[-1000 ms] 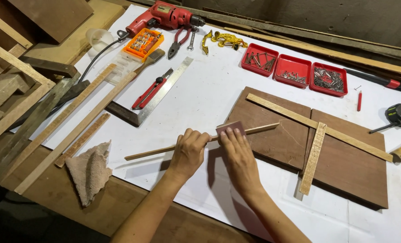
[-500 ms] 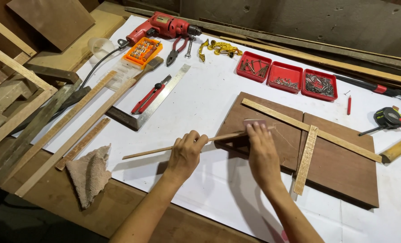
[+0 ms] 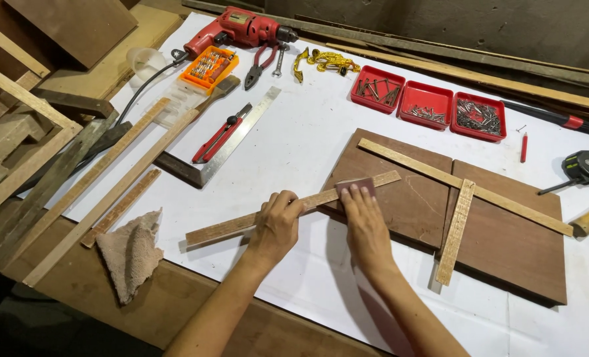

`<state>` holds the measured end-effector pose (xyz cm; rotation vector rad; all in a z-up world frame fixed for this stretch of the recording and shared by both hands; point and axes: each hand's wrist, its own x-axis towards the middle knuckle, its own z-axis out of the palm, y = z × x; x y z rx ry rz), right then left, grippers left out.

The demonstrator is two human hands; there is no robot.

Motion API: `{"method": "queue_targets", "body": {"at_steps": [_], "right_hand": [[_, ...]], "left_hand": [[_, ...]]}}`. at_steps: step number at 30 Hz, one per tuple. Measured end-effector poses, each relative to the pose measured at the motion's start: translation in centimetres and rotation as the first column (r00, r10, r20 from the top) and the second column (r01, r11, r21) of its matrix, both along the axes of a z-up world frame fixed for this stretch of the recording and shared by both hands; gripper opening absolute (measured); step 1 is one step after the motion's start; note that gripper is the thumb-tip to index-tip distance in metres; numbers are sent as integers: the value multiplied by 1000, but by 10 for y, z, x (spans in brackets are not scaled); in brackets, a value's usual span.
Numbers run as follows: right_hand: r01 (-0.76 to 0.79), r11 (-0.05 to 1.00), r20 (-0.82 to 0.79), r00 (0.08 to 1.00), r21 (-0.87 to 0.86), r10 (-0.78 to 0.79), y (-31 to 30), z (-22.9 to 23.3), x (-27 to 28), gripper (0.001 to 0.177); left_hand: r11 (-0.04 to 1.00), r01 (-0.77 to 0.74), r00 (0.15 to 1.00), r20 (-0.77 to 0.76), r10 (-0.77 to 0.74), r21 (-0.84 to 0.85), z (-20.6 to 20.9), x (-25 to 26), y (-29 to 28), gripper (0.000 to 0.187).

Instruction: Measuring, aligning, and sanding wood strips on a workbench.

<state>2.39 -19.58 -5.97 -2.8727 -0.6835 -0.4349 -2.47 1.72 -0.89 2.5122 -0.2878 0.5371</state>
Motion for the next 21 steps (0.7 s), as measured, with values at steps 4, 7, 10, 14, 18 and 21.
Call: {"method": "queue_targets", "body": {"at_steps": [4,7,10,14,18,21], "right_hand": [[99,995,-24,995,-27,-100,-38,13,20,58],[120,993,-78,990,9,-119,-39,25,18,58],[134,989,-101,987,58,-127,-19,33,4,52],[-132,980,10,991,148,132,25,38,-25,54],[-189,968,-57,978,165,201,41,37,-31,57],[-98,989,-71,992,107,106,24,32,-19,54]], "left_hand": [[1000,-5,1000,-13,5,-3,-2,1,0,12],[1000,2,1000,-4,-2,5,-5,1,-1,13],[1000,-7,1000,3,7,6,-2,2,0,14],[1000,-6,1000,9,6,5,-4,3,-1,19],[1000,1,1000,8,-1,-7,0,3,1,18],[1000,-1,1000,-15,1,5,1,2,1,13]]}}
